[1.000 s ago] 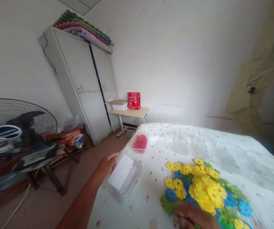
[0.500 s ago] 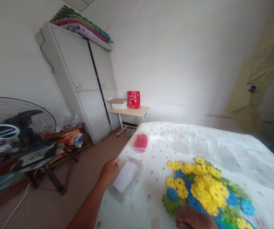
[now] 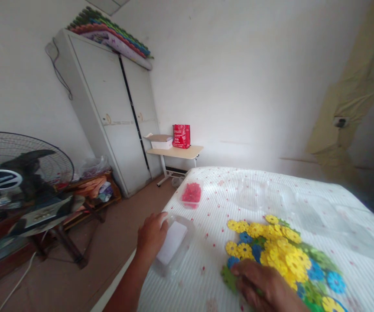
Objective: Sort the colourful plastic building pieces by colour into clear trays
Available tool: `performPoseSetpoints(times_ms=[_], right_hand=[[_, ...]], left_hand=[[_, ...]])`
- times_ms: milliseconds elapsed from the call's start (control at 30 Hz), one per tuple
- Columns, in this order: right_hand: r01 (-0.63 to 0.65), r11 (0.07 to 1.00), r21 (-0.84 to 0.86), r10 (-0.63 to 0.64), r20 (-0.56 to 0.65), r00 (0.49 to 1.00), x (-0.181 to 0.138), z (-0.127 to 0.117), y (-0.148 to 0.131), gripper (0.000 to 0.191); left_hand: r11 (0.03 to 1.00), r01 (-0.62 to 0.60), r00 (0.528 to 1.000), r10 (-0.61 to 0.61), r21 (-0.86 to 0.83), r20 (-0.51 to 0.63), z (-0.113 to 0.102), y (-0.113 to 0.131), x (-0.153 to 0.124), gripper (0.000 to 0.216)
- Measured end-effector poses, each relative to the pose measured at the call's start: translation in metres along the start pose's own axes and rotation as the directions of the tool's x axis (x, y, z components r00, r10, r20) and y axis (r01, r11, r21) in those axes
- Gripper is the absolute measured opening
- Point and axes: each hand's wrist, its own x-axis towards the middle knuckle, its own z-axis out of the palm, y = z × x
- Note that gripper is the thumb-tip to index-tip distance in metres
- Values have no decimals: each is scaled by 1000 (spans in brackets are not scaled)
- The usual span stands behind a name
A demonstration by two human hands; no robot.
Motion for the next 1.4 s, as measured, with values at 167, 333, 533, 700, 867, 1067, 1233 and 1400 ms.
performPoseSetpoints(times_ms=[167,333,533,700,867,1067,1233,1400], right_hand=[[16,965,-260,-18,-8,1000,85,-7,16,29],[-21,838,-546,55,46,997,169,20,19,27],[-23,809,-588,90,84,992,204,57,32,30],[-27,795,-606,64,41,997,200,62,49,22],[-100,783,-613,49,-100,994,174,36,55,24],[-191,966,-176,100,-426,899,98,-12,53,27],[-138,990,39,139,-504,853,16,-20,50,23],[-80,983,-167,-23,-537,843,-38,-12,47,20]], left_hand=[[956,-230,895,135,-180,-425,12,47,-33,26],[909,-338,838,172,-244,-518,48,55,-60,23],[889,-378,864,239,-259,-443,58,44,-67,23],[843,-427,875,294,-328,-386,61,49,-69,26],[777,-413,908,308,-476,-285,60,64,-75,24],[386,240,971,-110,-891,215,68,95,-71,39],[-239,654,754,133,-718,643,77,133,-70,61],[-302,718,696,288,-627,658,83,169,-77,52]])
